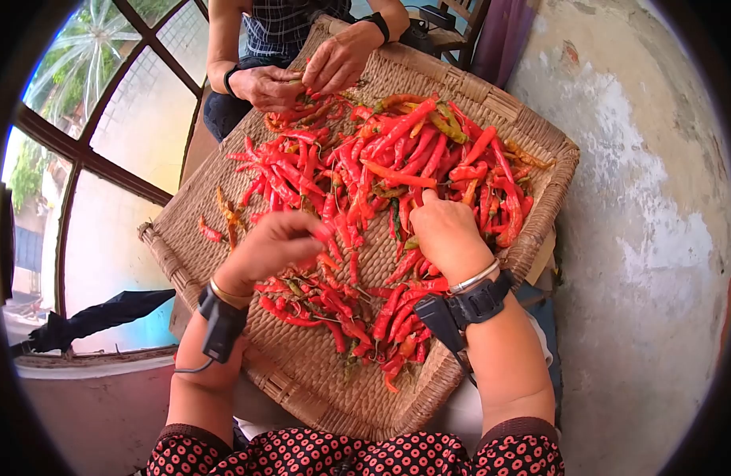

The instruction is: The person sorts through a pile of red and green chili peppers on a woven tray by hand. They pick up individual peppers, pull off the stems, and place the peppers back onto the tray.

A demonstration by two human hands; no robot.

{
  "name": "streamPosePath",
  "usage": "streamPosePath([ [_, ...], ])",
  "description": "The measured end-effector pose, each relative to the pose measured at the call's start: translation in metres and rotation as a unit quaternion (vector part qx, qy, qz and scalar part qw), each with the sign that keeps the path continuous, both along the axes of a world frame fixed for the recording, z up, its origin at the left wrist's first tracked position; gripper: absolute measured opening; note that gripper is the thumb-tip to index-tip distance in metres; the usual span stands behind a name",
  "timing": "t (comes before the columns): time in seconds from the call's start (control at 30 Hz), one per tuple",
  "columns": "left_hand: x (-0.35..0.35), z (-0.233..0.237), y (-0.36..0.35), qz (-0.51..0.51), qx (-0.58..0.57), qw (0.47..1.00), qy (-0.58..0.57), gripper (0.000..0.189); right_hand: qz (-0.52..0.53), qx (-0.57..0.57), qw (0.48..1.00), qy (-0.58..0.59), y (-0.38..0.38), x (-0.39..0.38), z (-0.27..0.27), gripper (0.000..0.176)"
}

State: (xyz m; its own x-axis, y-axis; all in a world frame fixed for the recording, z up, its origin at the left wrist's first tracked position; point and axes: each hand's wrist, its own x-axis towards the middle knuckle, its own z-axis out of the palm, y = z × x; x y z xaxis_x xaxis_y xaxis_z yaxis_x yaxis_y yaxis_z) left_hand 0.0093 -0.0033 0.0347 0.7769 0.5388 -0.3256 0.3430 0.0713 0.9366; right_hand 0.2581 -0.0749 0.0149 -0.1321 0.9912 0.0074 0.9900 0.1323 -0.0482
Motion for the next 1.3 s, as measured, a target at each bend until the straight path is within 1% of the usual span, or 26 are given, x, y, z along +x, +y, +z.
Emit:
streamPosePath([
  [0.1,-0.013,0.000,0.020,0.240,-0.042,0.951,-0.192,0.015,0.027,-0.011,0.999,0.016,-0.001,0.000,0.001,0.007],
  [0.17,-0.006,-0.004,0.026,0.371,0.043,0.906,-0.197,0.017,0.034,-0.015,0.998,0.042,-0.001,-0.003,0.005,0.007],
  [0.2,-0.006,-0.009,0.027,0.371,0.043,0.906,-0.197,0.017,0.046,-0.037,0.989,0.133,0.000,-0.006,0.009,0.006],
  [0.23,-0.006,-0.018,0.029,0.375,0.235,0.888,-0.124,0.019,0.058,-0.059,0.972,0.222,0.000,-0.008,0.011,0.008],
  [0.27,-0.007,-0.023,0.029,0.362,0.417,0.832,-0.044,0.020,0.074,-0.057,0.965,0.245,0.002,-0.009,0.006,0.009],
  [0.3,-0.005,-0.019,0.024,0.361,0.417,0.833,-0.044,0.020,0.073,-0.057,0.965,0.246,0.002,-0.011,0.009,0.009],
  [0.33,-0.002,-0.012,0.013,0.272,0.296,0.915,-0.034,0.024,0.064,-0.098,0.938,0.327,0.002,-0.014,0.016,0.009],
  [0.37,0.002,-0.006,0.003,0.175,0.166,0.970,-0.024,0.027,0.055,-0.138,0.902,0.405,0.001,-0.017,0.022,0.009],
  [0.4,0.005,-0.002,-0.004,0.176,0.165,0.970,-0.024,0.027,0.055,-0.139,0.902,0.404,0.000,-0.019,0.027,0.009],
  [0.47,0.010,0.003,-0.015,0.015,0.092,0.994,-0.054,0.031,-0.003,-0.232,0.832,0.504,-0.001,-0.024,0.033,0.013],
  [0.5,0.013,-0.002,-0.021,-0.004,0.099,0.992,-0.084,0.028,-0.002,-0.233,0.832,0.503,-0.001,-0.026,0.033,0.013],
  [0.57,0.014,-0.004,-0.022,-0.089,0.225,0.970,-0.013,0.027,0.001,-0.261,0.783,0.565,-0.001,-0.030,0.033,0.014],
  [0.67,0.011,0.002,-0.017,-0.064,0.111,0.991,0.028,0.025,-0.022,-0.244,0.791,0.561,0.002,-0.031,0.032,0.008],
  [0.7,0.009,0.006,-0.015,-0.064,0.111,0.991,0.028,0.025,-0.022,-0.244,0.791,0.561,0.005,-0.028,0.028,0.008],
  [0.73,0.004,0.012,-0.011,0.019,0.062,0.998,0.014,0.023,-0.007,-0.074,0.873,0.481,0.008,-0.024,0.021,0.010],
  [0.77,0.000,0.015,-0.007,0.101,0.012,0.995,0.000,0.022,0.009,0.098,0.919,0.381,0.010,-0.020,0.015,0.013],
  [0.8,-0.004,0.014,0.000,0.161,0.009,0.986,-0.053,0.022,-0.040,0.095,0.939,0.327,0.011,-0.017,0.013,0.016],
  [0.87,-0.011,0.000,0.018,0.280,-0.031,0.935,-0.214,0.024,-0.037,0.113,0.947,0.300,0.011,-0.015,0.007,0.021],
  [0.9,-0.012,-0.004,0.021,0.280,-0.030,0.935,-0.214,0.024,-0.032,0.131,0.953,0.272,0.012,-0.014,0.003,0.026],
  [0.93,-0.012,-0.006,0.023,0.340,-0.104,0.904,-0.236,0.025,-0.028,0.097,0.967,0.234,0.012,-0.013,-0.002,0.038],
  [0.97,-0.013,-0.008,0.024,0.398,-0.176,0.863,-0.256,0.026,-0.027,0.098,0.967,0.235,0.011,-0.014,-0.001,0.038],
  [1.03,-0.007,-0.009,0.020,0.397,-0.213,0.865,-0.222,0.033,-0.020,0.087,0.986,0.144,0.009,-0.019,0.000,0.030],
  [1.13,0.004,-0.008,0.003,0.260,-0.146,0.944,-0.138,0.030,-0.020,0.047,0.995,0.085,0.015,-0.016,-0.004,0.019],
  [1.17,0.007,-0.008,-0.001,0.260,-0.147,0.944,-0.138,0.030,-0.020,0.047,0.995,0.085,0.015,-0.017,-0.005,0.019],
  [1.27,0.015,-0.005,-0.013,0.125,-0.037,0.991,-0.026,0.029,-0.016,0.071,0.995,0.061,0.012,-0.020,-0.007,0.014],
  [1.3,0.016,-0.007,-0.015,0.126,-0.036,0.991,-0.026,0.029,-0.016,0.067,0.996,0.053,0.011,-0.021,-0.007,0.013],
])
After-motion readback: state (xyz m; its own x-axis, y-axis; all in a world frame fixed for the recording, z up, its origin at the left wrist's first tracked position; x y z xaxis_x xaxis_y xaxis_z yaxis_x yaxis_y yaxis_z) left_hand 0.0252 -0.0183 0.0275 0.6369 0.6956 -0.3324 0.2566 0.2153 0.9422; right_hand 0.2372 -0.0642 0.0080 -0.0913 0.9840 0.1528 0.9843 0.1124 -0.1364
